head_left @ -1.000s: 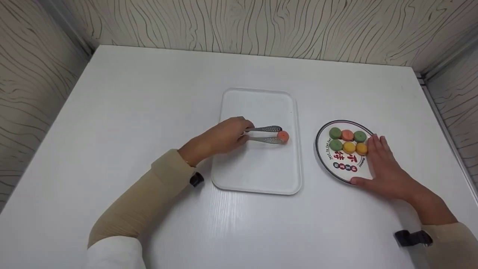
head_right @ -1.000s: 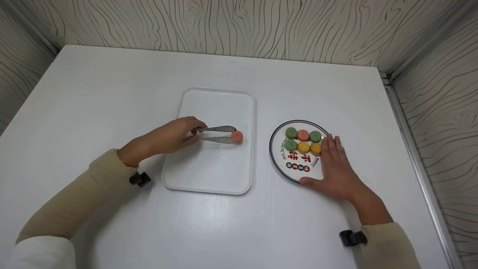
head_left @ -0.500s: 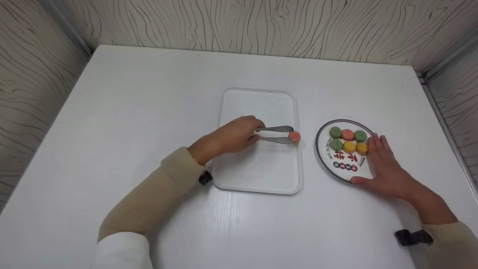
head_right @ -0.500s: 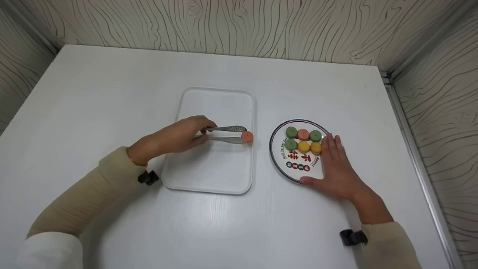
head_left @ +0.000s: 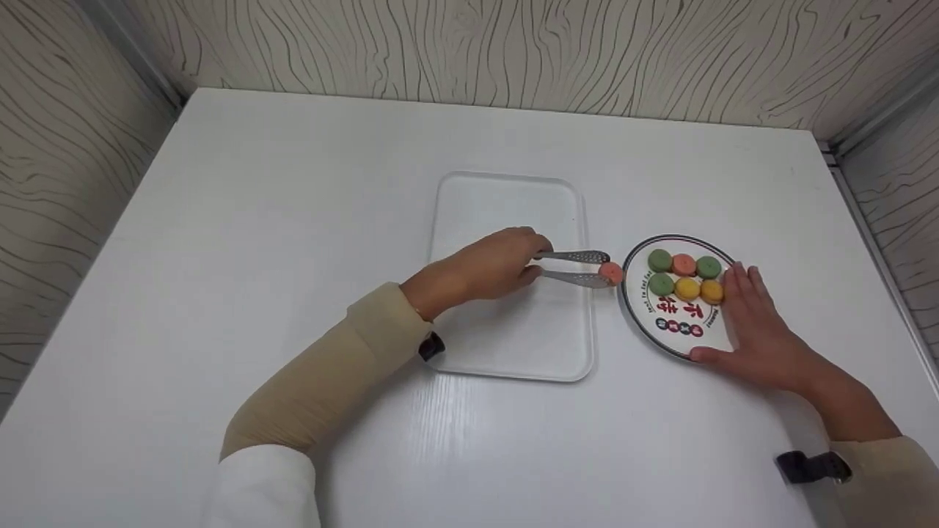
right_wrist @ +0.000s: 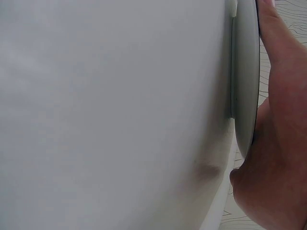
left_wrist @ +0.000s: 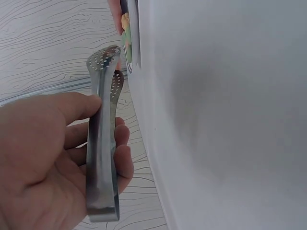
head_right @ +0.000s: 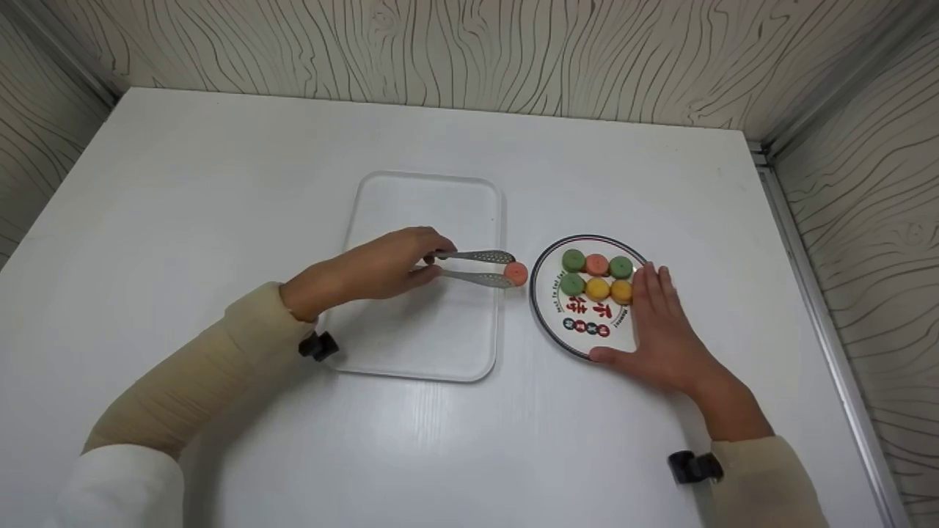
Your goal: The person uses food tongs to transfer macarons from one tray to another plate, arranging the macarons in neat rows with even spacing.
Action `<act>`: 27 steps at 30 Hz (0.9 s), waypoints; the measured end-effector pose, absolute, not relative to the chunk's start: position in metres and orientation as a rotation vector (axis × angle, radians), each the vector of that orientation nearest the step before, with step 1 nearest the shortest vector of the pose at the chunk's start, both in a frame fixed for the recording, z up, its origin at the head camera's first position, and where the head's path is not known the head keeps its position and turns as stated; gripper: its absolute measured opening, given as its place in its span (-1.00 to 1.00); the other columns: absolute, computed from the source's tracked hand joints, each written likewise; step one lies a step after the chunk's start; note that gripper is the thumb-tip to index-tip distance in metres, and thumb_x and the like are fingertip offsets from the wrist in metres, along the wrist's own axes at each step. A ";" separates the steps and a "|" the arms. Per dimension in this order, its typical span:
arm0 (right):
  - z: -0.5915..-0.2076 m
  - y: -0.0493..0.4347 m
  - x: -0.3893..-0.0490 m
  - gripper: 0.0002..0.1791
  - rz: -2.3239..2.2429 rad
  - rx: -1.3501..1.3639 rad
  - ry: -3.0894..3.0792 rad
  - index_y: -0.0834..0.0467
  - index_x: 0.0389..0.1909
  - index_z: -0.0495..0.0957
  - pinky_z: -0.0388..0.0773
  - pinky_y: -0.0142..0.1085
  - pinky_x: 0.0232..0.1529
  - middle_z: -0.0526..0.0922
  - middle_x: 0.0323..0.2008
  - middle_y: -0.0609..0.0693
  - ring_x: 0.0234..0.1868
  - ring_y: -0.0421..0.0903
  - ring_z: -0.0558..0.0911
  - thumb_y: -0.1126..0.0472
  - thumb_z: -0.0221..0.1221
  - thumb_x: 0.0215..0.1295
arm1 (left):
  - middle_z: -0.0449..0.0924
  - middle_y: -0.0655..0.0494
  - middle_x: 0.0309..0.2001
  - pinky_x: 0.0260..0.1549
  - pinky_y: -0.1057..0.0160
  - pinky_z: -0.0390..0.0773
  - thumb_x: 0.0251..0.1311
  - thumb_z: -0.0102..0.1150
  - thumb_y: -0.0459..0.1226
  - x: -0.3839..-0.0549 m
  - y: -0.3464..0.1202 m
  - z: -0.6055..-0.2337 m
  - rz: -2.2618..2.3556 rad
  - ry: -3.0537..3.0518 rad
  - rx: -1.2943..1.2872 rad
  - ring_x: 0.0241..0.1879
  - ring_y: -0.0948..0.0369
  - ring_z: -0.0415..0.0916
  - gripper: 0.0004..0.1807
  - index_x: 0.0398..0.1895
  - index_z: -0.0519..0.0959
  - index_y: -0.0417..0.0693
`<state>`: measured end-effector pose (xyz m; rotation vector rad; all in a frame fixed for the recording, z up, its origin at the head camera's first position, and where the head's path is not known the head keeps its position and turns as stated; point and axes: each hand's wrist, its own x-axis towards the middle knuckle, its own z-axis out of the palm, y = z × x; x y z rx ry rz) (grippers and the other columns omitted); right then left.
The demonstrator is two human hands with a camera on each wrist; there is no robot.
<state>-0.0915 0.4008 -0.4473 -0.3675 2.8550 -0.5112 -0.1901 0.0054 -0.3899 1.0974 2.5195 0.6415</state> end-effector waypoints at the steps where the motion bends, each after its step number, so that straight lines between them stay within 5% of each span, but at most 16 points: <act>1: -0.447 0.401 -0.092 0.42 -0.512 -0.366 2.855 0.40 0.56 -0.44 -0.42 0.16 0.51 -0.47 0.57 0.39 0.56 0.23 -0.57 -0.24 0.37 0.18 | 0.62 -0.05 0.12 0.12 0.24 0.49 0.47 0.11 -0.36 -0.190 0.008 -0.389 0.631 2.518 1.102 0.04 0.17 0.51 -0.65 0.26 0.53 -0.24; 27: -0.447 0.399 -0.092 0.43 -0.498 -0.336 2.840 0.38 0.56 -0.46 -0.26 0.32 0.46 -0.47 0.57 0.38 0.56 0.24 -0.56 -0.26 0.37 0.18 | 0.64 -0.01 0.06 0.09 0.30 0.49 0.50 0.08 -0.31 -0.181 0.067 -0.396 0.489 2.491 1.235 -0.01 0.19 0.52 -0.66 0.24 0.55 -0.22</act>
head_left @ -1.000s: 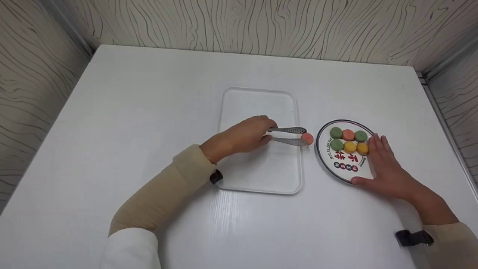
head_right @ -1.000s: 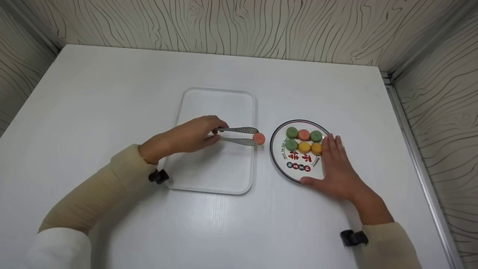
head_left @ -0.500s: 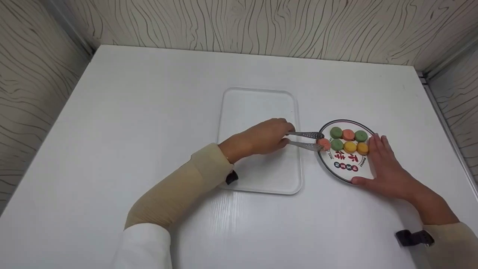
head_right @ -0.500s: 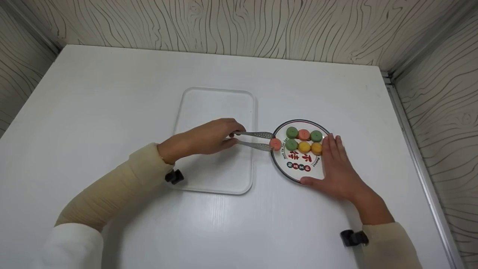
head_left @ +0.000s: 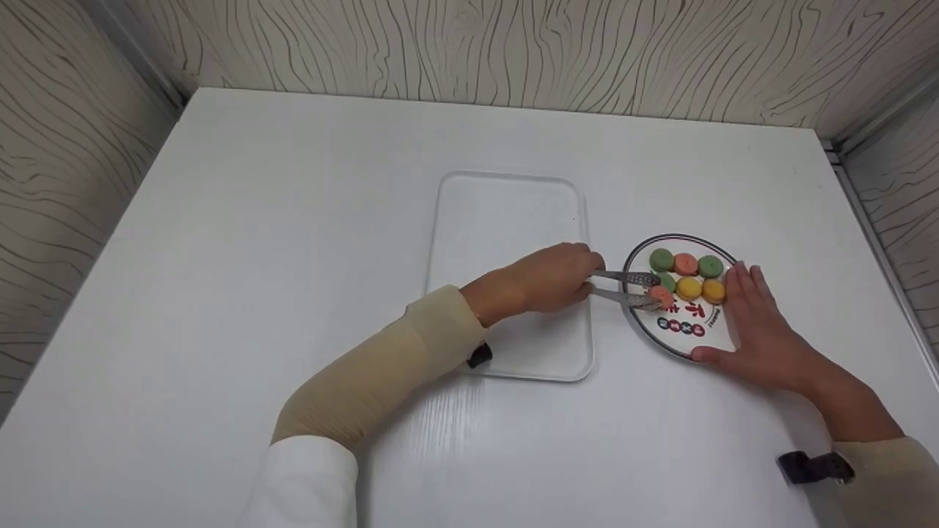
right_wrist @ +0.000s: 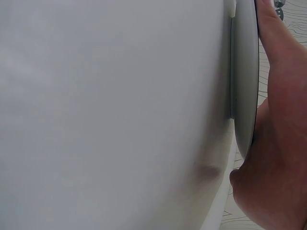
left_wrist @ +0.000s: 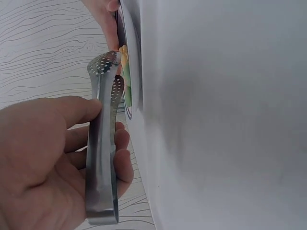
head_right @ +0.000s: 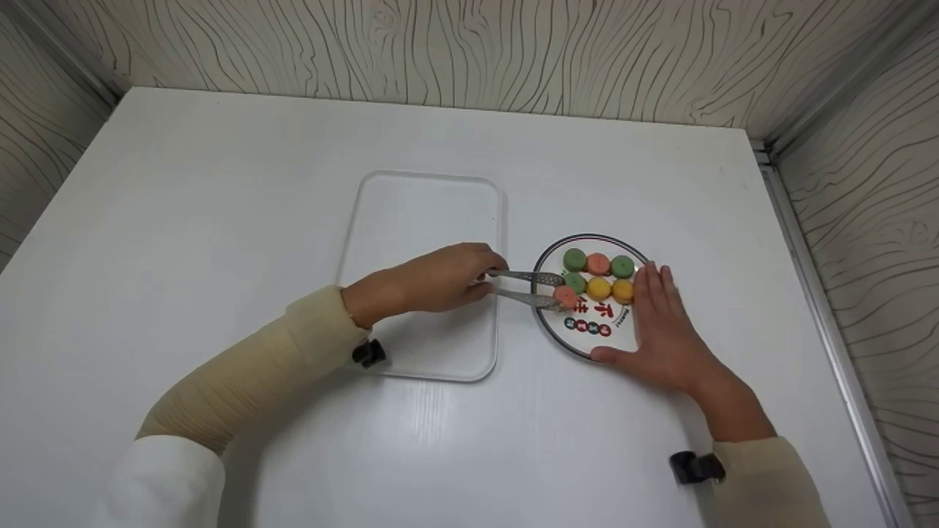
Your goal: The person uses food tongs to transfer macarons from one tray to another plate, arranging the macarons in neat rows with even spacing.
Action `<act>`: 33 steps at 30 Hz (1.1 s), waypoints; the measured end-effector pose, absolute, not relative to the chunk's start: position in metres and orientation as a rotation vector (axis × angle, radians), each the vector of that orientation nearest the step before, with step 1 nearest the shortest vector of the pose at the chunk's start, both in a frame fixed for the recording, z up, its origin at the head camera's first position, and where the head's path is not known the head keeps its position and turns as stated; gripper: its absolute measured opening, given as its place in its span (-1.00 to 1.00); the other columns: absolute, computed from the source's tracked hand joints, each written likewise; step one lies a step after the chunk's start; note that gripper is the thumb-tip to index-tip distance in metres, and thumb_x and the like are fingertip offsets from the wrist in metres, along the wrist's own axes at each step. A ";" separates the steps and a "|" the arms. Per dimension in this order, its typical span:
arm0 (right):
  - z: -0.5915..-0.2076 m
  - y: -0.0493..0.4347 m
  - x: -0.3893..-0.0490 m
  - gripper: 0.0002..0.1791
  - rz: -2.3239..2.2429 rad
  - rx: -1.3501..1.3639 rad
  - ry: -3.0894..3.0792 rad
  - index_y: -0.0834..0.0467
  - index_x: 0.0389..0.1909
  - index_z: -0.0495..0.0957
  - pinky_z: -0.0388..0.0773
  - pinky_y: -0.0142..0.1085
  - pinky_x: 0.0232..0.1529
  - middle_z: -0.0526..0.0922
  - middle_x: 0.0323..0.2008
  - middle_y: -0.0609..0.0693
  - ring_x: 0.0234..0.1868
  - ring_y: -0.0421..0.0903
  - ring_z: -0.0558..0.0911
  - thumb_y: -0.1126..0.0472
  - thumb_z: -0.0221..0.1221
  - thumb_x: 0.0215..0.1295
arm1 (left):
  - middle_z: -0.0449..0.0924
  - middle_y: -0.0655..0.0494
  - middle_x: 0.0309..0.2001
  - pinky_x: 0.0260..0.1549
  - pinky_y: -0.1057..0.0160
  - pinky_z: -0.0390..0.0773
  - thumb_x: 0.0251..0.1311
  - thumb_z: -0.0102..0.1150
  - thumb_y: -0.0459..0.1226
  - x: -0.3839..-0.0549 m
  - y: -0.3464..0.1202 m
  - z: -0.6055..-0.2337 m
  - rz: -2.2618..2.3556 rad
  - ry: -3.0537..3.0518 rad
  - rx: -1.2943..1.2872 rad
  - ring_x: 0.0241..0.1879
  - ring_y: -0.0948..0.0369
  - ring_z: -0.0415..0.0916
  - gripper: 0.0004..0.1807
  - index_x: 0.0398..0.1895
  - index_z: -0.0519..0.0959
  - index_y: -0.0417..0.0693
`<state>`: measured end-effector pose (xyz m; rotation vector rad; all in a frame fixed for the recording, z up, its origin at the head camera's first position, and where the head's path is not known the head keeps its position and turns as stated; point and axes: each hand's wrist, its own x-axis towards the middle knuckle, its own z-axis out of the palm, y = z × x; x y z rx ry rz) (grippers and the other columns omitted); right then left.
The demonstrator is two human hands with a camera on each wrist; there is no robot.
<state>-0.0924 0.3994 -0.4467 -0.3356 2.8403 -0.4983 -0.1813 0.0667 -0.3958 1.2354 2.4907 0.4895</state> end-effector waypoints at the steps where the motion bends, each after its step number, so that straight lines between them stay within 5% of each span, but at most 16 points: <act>1: -0.447 0.399 -0.092 0.43 -0.499 -0.337 2.841 0.39 0.56 -0.46 -0.27 0.31 0.47 -0.47 0.57 0.38 0.56 0.24 -0.57 -0.26 0.37 0.18 | 0.64 0.00 0.06 0.08 0.31 0.49 0.50 0.07 -0.31 -0.181 0.069 -0.396 0.479 2.491 1.231 -0.01 0.20 0.51 -0.66 0.25 0.55 -0.22; 25: -0.449 0.401 -0.092 0.40 -0.493 -0.388 2.862 0.42 0.55 -0.44 -0.54 -0.02 0.51 -0.45 0.57 0.41 0.56 0.23 -0.56 -0.24 0.35 0.20 | 0.61 0.04 0.02 0.01 0.29 0.52 0.53 0.04 -0.25 -0.178 0.088 -0.400 0.323 2.515 1.211 -0.07 0.23 0.49 -0.70 0.21 0.56 -0.13; 33: -0.447 0.401 -0.092 0.41 -0.497 -0.366 2.846 0.41 0.55 -0.45 -0.53 0.03 0.51 -0.47 0.57 0.39 0.56 0.23 -0.57 -0.25 0.35 0.20 | 0.60 0.06 -0.02 -0.05 0.29 0.53 0.54 0.03 -0.23 -0.179 0.089 -0.399 0.322 2.505 1.184 -0.14 0.24 0.45 -0.71 0.19 0.56 -0.10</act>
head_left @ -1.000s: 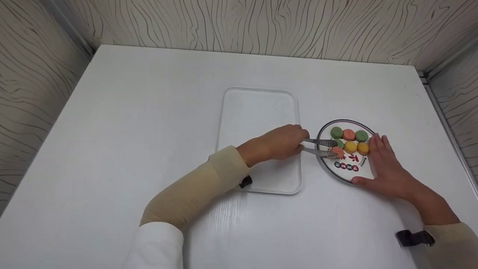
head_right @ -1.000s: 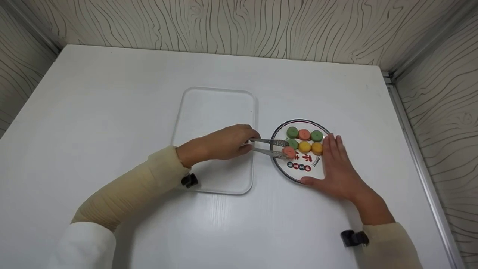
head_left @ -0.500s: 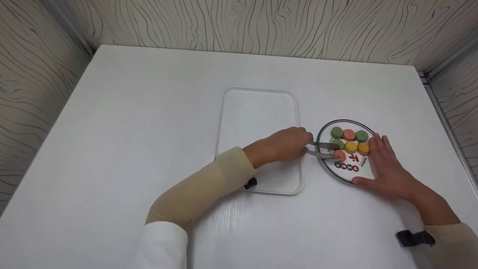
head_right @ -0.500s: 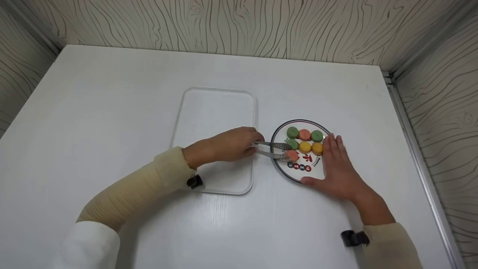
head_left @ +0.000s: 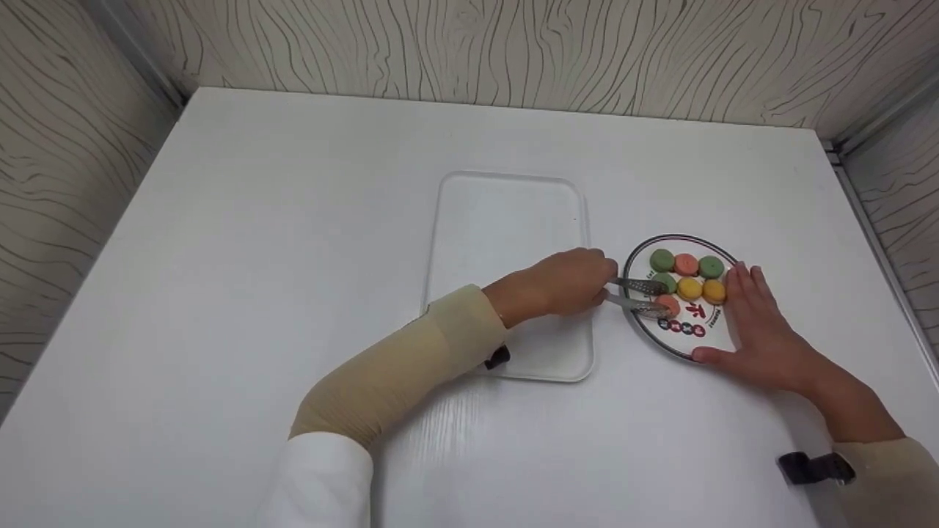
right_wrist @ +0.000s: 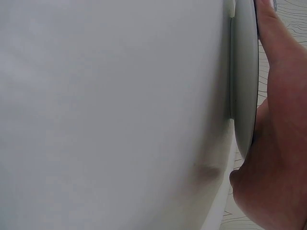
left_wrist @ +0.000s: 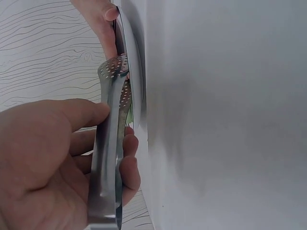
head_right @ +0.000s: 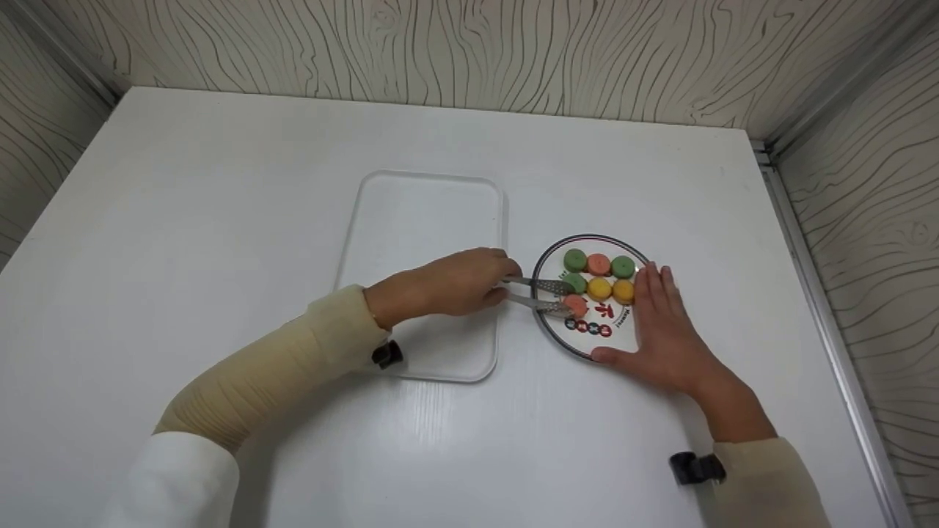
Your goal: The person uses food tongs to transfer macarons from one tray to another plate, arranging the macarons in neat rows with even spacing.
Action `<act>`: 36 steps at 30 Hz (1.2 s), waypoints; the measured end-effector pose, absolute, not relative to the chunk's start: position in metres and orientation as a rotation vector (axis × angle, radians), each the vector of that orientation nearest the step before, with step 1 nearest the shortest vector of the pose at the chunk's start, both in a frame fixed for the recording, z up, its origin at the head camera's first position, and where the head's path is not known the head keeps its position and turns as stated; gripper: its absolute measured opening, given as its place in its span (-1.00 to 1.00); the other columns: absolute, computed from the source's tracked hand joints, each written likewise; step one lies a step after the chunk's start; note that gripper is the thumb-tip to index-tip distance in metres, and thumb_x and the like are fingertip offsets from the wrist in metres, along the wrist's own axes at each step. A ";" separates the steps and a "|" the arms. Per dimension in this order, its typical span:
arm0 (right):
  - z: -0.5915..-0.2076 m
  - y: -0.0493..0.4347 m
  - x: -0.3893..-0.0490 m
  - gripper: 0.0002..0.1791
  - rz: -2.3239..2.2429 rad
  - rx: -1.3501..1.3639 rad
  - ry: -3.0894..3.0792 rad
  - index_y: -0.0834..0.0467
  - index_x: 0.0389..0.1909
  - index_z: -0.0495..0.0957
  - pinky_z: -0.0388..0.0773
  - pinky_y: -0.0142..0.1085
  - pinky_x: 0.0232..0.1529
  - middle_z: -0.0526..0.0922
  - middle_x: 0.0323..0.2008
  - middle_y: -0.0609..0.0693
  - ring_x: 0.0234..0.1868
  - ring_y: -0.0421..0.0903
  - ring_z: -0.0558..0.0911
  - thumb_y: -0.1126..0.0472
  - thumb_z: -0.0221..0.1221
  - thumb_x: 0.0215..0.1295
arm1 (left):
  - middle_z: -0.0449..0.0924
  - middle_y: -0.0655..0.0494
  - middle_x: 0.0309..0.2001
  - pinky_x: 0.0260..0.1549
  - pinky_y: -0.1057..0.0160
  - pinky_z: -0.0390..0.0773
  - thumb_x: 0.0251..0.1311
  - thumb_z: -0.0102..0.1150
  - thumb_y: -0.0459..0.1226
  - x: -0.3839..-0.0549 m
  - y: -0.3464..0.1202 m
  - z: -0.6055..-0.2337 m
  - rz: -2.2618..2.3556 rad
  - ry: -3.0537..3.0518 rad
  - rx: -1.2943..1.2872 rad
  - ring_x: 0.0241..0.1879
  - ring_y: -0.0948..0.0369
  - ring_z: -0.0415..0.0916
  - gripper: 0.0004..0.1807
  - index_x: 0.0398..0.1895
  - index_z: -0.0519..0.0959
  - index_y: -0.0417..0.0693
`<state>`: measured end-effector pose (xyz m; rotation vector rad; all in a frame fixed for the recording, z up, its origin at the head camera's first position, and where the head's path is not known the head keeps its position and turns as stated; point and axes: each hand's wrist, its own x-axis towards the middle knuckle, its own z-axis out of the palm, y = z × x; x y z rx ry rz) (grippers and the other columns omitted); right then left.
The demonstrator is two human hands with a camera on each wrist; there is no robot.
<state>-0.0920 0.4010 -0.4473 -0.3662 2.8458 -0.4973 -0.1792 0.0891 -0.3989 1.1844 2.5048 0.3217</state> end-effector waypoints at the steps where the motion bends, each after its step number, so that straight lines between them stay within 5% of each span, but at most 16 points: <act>1: -0.447 0.401 -0.092 0.41 -0.498 -0.364 2.846 0.41 0.55 -0.45 -0.53 0.04 0.51 -0.47 0.57 0.39 0.56 0.23 -0.57 -0.25 0.35 0.20 | 0.60 0.07 -0.02 -0.05 0.30 0.53 0.54 0.03 -0.23 -0.179 0.090 -0.399 0.321 2.503 1.181 -0.14 0.24 0.44 -0.72 0.19 0.56 -0.10; 36: -0.448 0.399 -0.091 0.42 -0.499 -0.345 2.856 0.39 0.56 -0.43 -0.32 0.26 0.49 -0.45 0.57 0.39 0.56 0.25 -0.55 -0.24 0.38 0.17 | 0.59 0.07 0.04 -0.05 0.34 0.52 0.53 0.05 -0.23 -0.179 0.087 -0.392 0.365 2.474 1.155 -0.12 0.27 0.45 -0.67 0.24 0.55 -0.11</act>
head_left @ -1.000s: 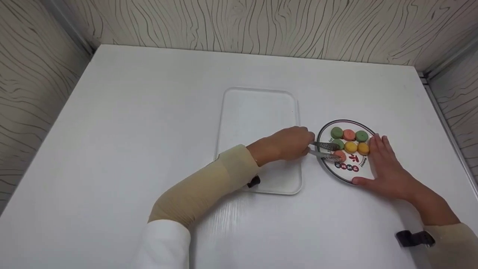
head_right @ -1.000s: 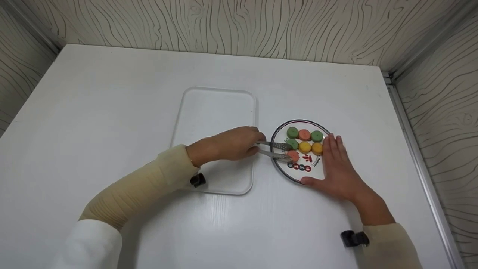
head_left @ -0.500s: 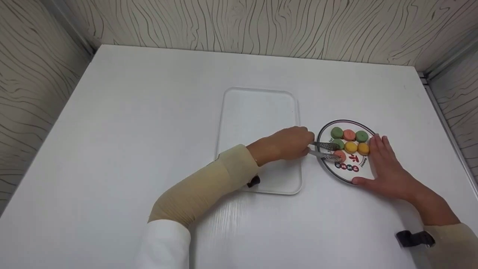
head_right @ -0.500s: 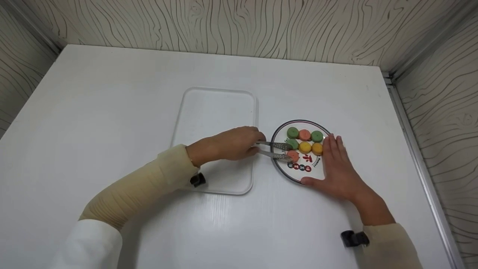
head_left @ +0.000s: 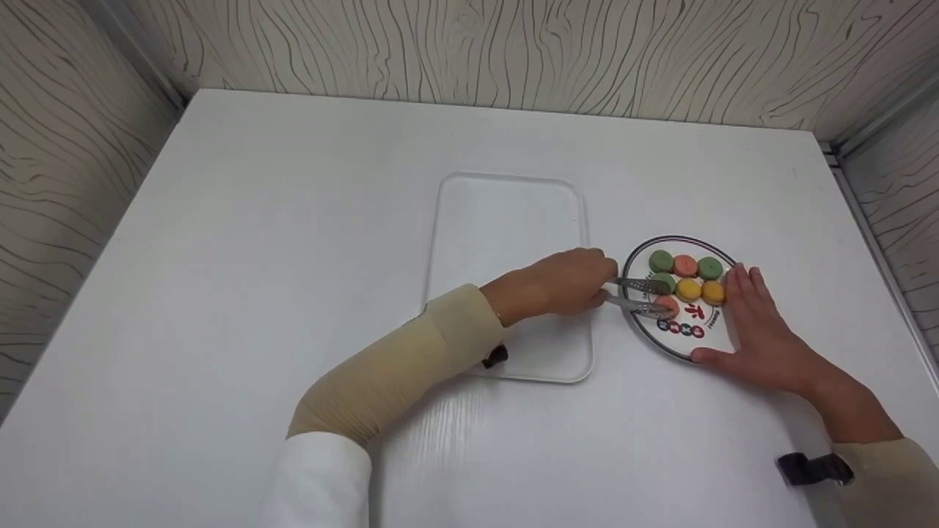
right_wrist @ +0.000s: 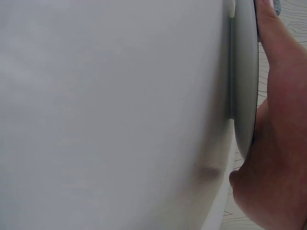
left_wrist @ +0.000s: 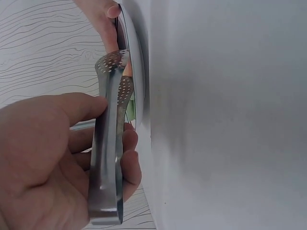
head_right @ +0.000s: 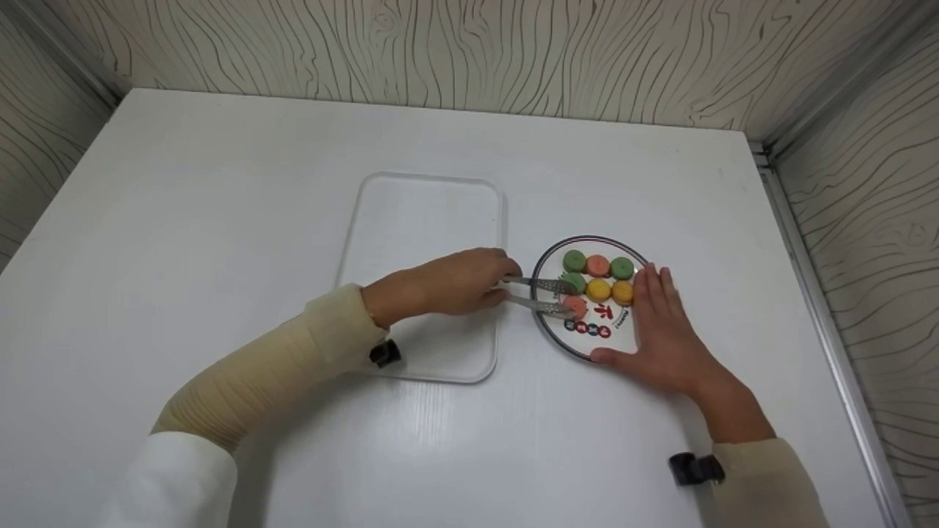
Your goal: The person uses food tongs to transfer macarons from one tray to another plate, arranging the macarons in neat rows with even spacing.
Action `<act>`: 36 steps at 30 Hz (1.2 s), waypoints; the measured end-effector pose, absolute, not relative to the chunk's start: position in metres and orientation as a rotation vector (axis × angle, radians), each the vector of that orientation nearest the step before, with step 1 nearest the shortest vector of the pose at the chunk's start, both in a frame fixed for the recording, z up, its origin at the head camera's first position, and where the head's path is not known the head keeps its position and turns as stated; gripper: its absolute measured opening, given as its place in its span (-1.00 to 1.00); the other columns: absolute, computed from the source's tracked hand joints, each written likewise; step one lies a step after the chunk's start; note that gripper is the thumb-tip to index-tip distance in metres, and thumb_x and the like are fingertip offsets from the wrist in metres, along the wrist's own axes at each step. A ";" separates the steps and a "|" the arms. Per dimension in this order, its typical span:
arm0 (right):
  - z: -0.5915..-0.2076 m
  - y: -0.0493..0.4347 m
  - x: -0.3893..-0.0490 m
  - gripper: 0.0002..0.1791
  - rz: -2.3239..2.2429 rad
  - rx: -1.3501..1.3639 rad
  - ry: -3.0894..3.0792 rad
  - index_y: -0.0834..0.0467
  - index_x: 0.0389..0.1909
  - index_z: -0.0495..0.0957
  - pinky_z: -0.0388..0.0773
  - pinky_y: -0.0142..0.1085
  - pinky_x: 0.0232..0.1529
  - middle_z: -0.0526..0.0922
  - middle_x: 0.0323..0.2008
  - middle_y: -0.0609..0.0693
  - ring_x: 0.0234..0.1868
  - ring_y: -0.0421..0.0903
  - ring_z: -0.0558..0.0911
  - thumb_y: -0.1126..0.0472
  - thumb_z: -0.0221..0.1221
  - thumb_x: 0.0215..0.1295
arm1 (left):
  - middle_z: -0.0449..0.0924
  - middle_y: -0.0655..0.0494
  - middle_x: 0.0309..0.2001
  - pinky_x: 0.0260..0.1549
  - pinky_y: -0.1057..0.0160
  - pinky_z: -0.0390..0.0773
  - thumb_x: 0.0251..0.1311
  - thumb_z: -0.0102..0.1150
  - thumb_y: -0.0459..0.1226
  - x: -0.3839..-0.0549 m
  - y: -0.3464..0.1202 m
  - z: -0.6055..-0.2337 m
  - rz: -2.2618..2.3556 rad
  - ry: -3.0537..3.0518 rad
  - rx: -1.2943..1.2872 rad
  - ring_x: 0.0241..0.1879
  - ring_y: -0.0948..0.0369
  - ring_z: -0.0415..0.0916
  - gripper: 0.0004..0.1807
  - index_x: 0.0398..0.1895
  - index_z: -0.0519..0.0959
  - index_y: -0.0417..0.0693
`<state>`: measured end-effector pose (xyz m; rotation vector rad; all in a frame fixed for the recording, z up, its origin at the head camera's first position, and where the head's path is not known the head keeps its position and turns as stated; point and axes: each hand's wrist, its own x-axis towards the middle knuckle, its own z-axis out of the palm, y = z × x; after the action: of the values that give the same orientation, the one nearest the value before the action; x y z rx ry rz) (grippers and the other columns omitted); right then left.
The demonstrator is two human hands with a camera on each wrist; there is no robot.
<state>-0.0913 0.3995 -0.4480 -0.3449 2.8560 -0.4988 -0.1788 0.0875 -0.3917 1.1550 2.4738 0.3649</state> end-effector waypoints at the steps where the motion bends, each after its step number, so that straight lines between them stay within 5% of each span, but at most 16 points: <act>1: -0.448 0.399 -0.091 0.42 -0.503 -0.344 2.854 0.39 0.56 -0.43 -0.32 0.27 0.49 -0.45 0.57 0.39 0.56 0.25 -0.56 -0.24 0.37 0.17 | 0.60 0.07 0.05 -0.03 0.35 0.52 0.53 0.05 -0.23 -0.179 0.086 -0.391 0.375 2.471 1.155 -0.11 0.27 0.46 -0.67 0.25 0.55 -0.12; 28: -0.446 0.398 -0.092 0.41 -0.514 -0.319 2.842 0.36 0.57 -0.44 -0.21 0.41 0.41 -0.45 0.58 0.36 0.56 0.23 -0.56 -0.27 0.36 0.18 | 0.62 -0.04 0.09 0.09 0.28 0.48 0.50 0.09 -0.29 -0.182 0.047 -0.372 0.515 2.507 1.211 0.00 0.18 0.51 -0.65 0.25 0.53 -0.23; 36: -0.446 0.399 -0.091 0.41 -0.529 -0.361 2.843 0.42 0.55 -0.44 -0.37 0.23 0.50 -0.45 0.57 0.42 0.56 0.28 -0.54 -0.22 0.37 0.19 | 0.60 -0.07 0.12 0.09 0.29 0.48 0.49 0.11 -0.29 -0.184 0.036 -0.370 0.556 2.508 1.200 0.04 0.18 0.50 -0.64 0.26 0.51 -0.24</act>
<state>-0.0915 0.3991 -0.4458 -0.3610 2.8432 -0.5290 -0.1841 0.0361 -0.3701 1.2004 2.5081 0.5557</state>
